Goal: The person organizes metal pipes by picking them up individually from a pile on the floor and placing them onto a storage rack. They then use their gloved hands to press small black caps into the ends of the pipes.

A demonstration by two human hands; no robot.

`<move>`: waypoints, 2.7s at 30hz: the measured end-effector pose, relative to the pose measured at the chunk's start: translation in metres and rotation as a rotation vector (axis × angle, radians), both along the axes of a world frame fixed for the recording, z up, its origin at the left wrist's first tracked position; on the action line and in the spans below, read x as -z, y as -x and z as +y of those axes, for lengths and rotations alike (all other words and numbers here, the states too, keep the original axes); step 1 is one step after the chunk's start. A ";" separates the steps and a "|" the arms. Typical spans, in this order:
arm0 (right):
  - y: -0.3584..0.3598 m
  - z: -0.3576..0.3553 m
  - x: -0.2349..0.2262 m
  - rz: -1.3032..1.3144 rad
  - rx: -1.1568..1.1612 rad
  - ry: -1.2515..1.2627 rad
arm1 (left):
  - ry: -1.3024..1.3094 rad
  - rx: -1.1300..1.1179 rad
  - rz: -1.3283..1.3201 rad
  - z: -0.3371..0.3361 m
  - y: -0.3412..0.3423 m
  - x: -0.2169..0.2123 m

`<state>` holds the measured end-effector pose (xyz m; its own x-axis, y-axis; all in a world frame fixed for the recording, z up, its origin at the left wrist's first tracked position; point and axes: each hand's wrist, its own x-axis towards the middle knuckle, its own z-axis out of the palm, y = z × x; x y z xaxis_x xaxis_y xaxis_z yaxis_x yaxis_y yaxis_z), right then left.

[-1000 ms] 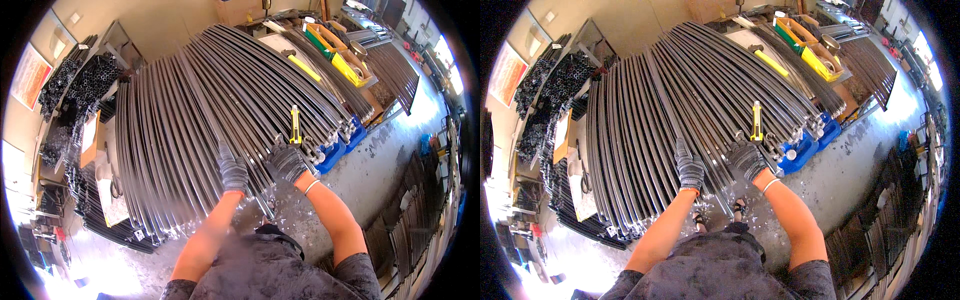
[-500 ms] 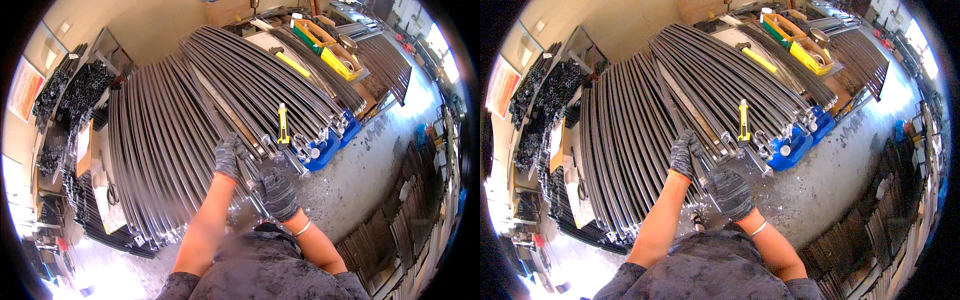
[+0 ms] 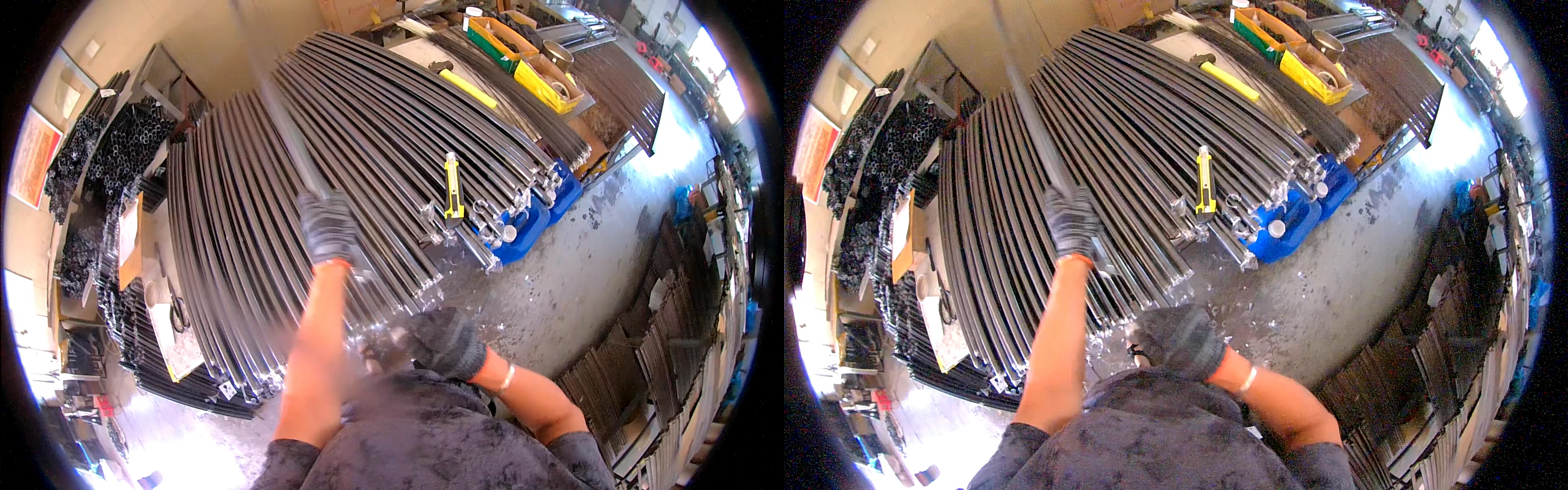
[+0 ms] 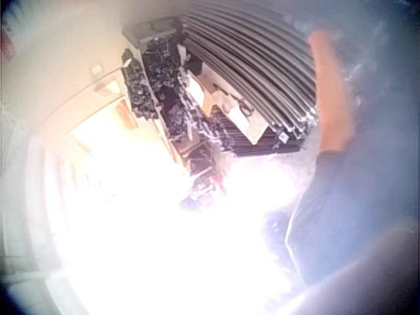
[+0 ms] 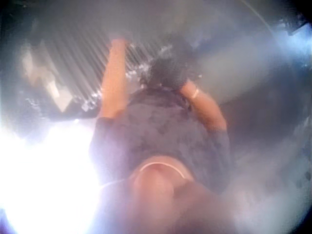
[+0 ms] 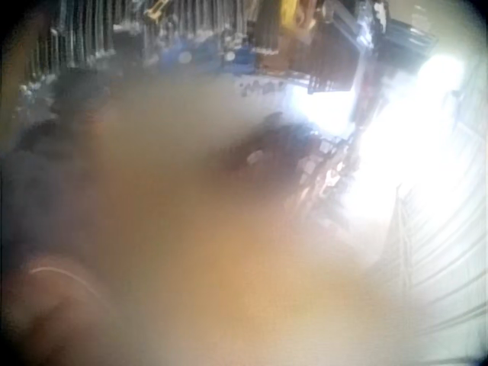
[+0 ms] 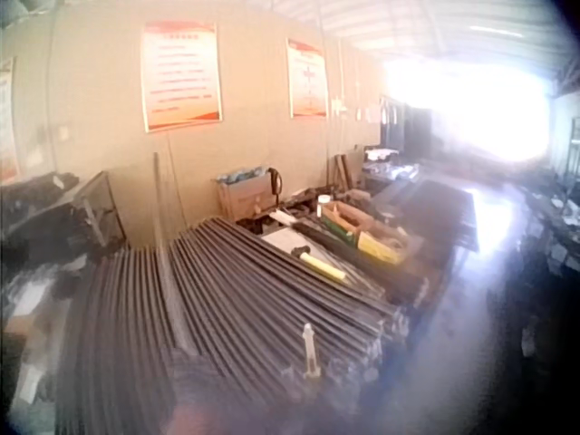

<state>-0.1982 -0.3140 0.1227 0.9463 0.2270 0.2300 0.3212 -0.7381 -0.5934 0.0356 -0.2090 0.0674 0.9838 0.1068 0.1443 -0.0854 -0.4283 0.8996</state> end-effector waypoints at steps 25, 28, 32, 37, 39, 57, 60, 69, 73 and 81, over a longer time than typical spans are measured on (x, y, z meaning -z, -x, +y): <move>-0.110 -0.049 0.028 -0.242 0.244 0.589 | 0.200 0.136 0.094 -0.028 0.049 0.036; -0.069 -0.019 0.005 -0.306 0.174 0.189 | 1.225 0.364 0.695 -0.027 0.022 0.015; -0.045 -0.013 0.040 -0.187 0.360 -0.144 | 1.074 0.269 0.605 -0.037 0.052 -0.007; -0.024 -0.006 0.083 -0.094 0.248 -0.228 | 1.026 0.313 0.411 -0.025 0.056 -0.014; -0.023 -0.001 0.079 0.053 0.191 -0.255 | 0.805 0.259 0.375 -0.021 0.053 -0.026; -0.078 -0.082 0.092 -0.146 0.346 0.671 | -0.222 0.007 -0.194 -0.004 0.070 0.065; -0.105 -0.084 0.101 -0.148 0.224 0.812 | -0.424 0.041 -0.220 -0.008 0.073 0.084; -0.091 -0.072 0.050 -0.334 0.329 0.304 | -0.079 0.069 -0.323 -0.026 0.050 0.058; -0.061 -0.019 0.036 -0.382 0.425 -0.227 | 1.364 0.472 0.782 -0.044 0.021 0.011; -0.021 -0.008 0.108 -0.016 0.331 -0.302 | 0.976 0.381 0.490 -0.049 0.059 -0.036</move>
<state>-0.1772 -0.3222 0.0149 0.9525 -0.1673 0.2546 0.1076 -0.5972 -0.7949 -0.0237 -0.2584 0.1031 0.9038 -0.3527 -0.2425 0.3902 0.4458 0.8056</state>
